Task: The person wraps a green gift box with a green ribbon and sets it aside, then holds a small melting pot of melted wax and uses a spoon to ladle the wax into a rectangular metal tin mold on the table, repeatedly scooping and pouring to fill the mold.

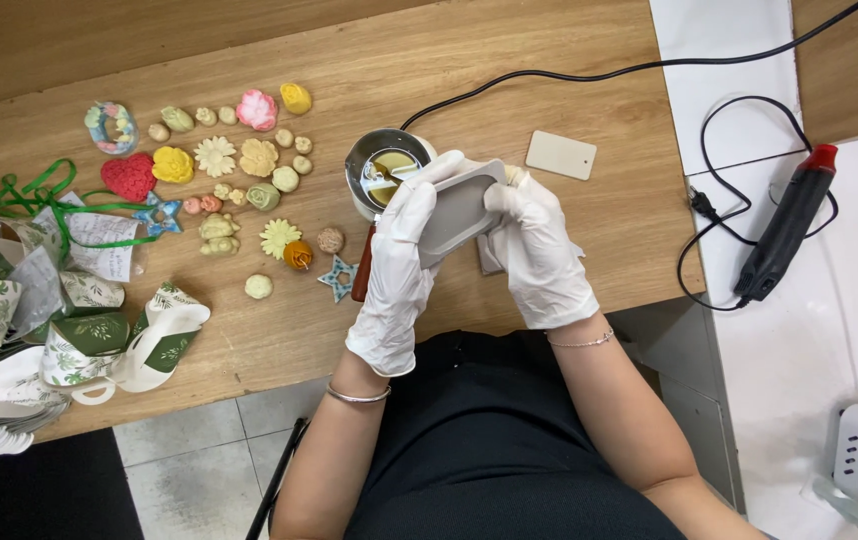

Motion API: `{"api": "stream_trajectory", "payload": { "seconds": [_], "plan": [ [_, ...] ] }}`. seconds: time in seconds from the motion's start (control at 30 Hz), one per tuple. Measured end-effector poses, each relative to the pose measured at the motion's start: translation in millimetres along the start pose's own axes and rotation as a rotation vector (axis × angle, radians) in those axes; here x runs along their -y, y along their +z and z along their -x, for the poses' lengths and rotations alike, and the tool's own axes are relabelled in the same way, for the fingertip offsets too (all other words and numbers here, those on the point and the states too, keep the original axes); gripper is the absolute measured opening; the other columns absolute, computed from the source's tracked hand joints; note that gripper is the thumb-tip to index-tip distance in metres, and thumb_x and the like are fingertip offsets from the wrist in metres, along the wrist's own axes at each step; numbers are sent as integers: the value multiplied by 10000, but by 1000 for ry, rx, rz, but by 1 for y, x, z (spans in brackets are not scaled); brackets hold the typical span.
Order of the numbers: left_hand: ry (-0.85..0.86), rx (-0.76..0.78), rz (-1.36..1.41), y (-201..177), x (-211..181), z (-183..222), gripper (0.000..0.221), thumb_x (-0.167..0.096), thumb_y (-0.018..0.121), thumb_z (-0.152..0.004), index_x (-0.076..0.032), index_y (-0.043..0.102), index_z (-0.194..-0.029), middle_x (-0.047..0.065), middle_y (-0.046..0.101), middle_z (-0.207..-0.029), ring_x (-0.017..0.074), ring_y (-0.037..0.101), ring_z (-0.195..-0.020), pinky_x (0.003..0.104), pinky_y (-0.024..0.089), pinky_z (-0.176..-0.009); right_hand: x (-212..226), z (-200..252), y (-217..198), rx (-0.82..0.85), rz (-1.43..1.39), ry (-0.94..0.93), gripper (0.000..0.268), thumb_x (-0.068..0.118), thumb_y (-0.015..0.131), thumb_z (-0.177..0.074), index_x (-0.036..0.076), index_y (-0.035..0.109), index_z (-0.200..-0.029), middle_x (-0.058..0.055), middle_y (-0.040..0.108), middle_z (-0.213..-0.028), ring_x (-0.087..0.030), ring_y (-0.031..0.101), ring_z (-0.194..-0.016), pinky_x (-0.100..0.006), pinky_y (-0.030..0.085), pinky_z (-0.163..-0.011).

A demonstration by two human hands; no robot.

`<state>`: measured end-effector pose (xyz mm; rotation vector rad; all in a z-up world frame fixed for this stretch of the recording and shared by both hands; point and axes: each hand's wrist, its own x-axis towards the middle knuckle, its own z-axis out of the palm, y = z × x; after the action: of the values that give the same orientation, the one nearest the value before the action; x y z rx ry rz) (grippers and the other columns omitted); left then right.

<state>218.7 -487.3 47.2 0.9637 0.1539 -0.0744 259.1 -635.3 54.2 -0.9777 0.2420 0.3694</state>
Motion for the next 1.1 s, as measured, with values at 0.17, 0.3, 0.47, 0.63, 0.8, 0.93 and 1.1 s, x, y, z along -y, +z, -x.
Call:
{"api": "stream_trajectory", "payload": {
  "seconds": [0.17, 0.3, 0.47, 0.63, 0.8, 0.93, 1.1],
  "plan": [
    [-57, 46, 86, 4, -4, 2, 441, -288, 469, -1101, -24, 561, -1442, 158, 617, -1422, 241, 599, -1318, 387, 522, -1087, -27, -13, -27, -28, 103, -65, 182, -9, 542, -1010, -38, 658, -1147, -72, 668, -1047, -135, 593, -950, -263, 490, -844],
    [-160, 59, 213, 4, -3, 3, 443, -262, 465, -1083, -35, 512, -1460, 154, 588, -1432, 305, 598, -1299, 453, 545, -1053, -30, -16, -36, 46, 60, -108, 252, -54, 562, -919, -43, 634, -1159, -98, 672, -1117, -164, 631, -1031, -286, 530, -934],
    [-82, 124, 250, -1, -7, 7, 458, -286, 451, -1119, -24, 508, -1491, 161, 564, -1494, 279, 578, -1369, 447, 524, -1115, -7, -4, -21, 133, 30, -50, 465, 34, 655, -930, -43, 533, -1373, -123, 637, -1263, -180, 606, -1160, -301, 497, -1032],
    [-127, 54, 230, 0, -8, 2, 485, -330, 442, -1095, -24, 481, -1469, 178, 543, -1498, 304, 583, -1340, 492, 526, -1093, 13, 20, 3, 74, 553, -318, 836, 198, 771, -917, -30, 313, -1578, -203, 451, -1516, -287, 463, -1383, -398, 404, -1162],
    [-213, 29, 503, 0, 4, -4, 708, -530, 340, -1091, 54, 521, -1449, 223, 588, -1442, 320, 618, -1285, 473, 512, -1111, -5, 18, 8, 86, 1329, -702, 1241, 396, 950, -756, 28, 147, -1628, -261, 240, -1638, -421, 285, -1522, -480, 314, -1260],
    [-204, 47, 427, -10, 15, -4, 706, -507, 362, -1128, 92, 536, -1457, 240, 587, -1450, 316, 610, -1296, 456, 509, -1133, -2, 19, 4, 107, 1250, -550, 1255, 386, 967, -710, 78, 187, -1643, -254, 257, -1623, -401, 309, -1520, -470, 325, -1260],
    [-244, 39, 404, 10, -10, -2, 655, -495, 347, -1083, 40, 585, -1377, 197, 636, -1375, 295, 655, -1207, 430, 557, -1035, 3, 22, 6, 148, 1158, -485, 1127, 314, 945, -766, 121, 286, -1660, -245, 283, -1674, -414, 270, -1578, -481, 313, -1286]
  ]
}}
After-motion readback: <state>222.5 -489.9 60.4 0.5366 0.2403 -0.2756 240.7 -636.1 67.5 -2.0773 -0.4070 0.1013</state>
